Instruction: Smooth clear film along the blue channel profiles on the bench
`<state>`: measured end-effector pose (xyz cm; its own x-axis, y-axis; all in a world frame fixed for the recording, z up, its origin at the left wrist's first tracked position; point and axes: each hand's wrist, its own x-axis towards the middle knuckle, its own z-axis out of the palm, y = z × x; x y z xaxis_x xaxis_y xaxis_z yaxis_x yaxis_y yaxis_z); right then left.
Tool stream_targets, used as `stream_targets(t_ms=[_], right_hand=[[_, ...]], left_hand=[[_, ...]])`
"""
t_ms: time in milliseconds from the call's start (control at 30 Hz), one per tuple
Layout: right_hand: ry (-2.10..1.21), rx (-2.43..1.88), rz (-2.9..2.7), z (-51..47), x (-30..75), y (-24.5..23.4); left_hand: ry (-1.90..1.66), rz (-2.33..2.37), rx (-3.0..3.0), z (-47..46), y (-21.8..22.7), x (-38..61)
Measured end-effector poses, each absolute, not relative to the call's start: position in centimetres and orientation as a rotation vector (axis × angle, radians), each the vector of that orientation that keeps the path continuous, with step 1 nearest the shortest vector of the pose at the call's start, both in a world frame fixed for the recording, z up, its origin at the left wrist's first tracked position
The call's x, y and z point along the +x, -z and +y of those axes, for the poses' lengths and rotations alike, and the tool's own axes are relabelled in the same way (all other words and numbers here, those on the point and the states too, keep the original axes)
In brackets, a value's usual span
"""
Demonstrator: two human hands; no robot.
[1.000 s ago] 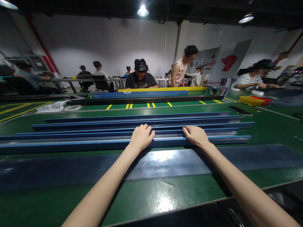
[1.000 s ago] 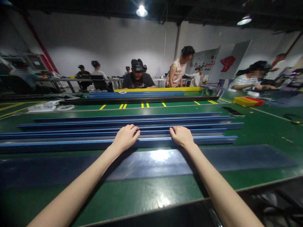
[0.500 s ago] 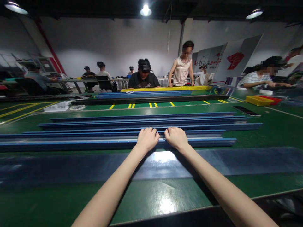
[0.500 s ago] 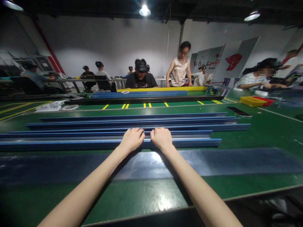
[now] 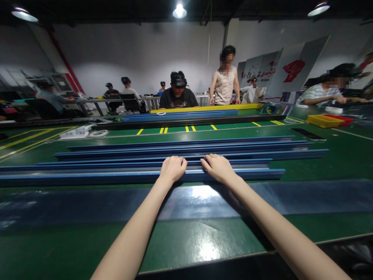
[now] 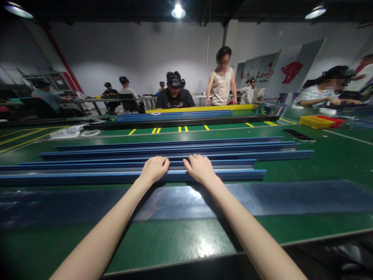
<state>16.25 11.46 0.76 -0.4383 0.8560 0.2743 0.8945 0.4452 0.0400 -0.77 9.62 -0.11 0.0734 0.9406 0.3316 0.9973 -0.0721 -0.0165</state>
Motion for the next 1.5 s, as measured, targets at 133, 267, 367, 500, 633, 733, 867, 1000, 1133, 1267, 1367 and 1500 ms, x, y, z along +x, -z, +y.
stream_targets(t_ms=[133,267,367,500,633,733,867,1000,1133,1267,1367,1500], right_hand=[[0.297,-1.602,-2.494,12.1,19.9,-0.8],[0.217,-1.747,-2.426,13.1,24.2,-0.6],[0.147,-1.770,-2.407,13.6,26.3,-0.1],[0.198,-1.703,-2.438,13.8,26.8,0.3],[0.239,-1.740,-2.436,13.7,26.4,0.2],[0.249,-1.759,-2.445,13.7,26.3,0.1],[0.247,-1.805,-2.428,13.7,26.2,0.0],[0.241,-1.848,-2.407,13.6,26.1,-0.2],[0.261,-1.886,-2.378,13.7,25.7,-0.2],[0.290,-1.915,-2.337,13.8,25.4,-0.1],[0.296,-1.881,-2.342,13.8,25.5,0.0],[0.284,-1.840,-2.365,13.7,26.0,0.0]], left_hand=[[0.344,-1.941,-2.109,9.6,0.1,-0.8],[0.350,-1.949,-2.109,9.6,0.2,-0.9],[0.357,-1.951,-2.109,9.6,0.3,-0.9],[0.368,-1.922,-2.142,9.5,0.3,-1.0],[0.389,-1.926,-2.151,9.3,0.2,-0.9],[0.403,-1.936,-2.151,9.2,0.1,-0.9],[0.406,-1.930,-2.161,9.2,0.0,-0.9],[0.411,-1.932,-2.162,9.2,0.1,-1.0],[0.405,-1.939,-2.149,9.3,0.1,-0.9],[0.408,-1.954,-2.111,9.5,0.2,-1.0],[0.409,-1.950,-2.096,9.6,0.3,-1.0],[0.379,-1.926,-2.113,9.6,0.5,-1.0]])
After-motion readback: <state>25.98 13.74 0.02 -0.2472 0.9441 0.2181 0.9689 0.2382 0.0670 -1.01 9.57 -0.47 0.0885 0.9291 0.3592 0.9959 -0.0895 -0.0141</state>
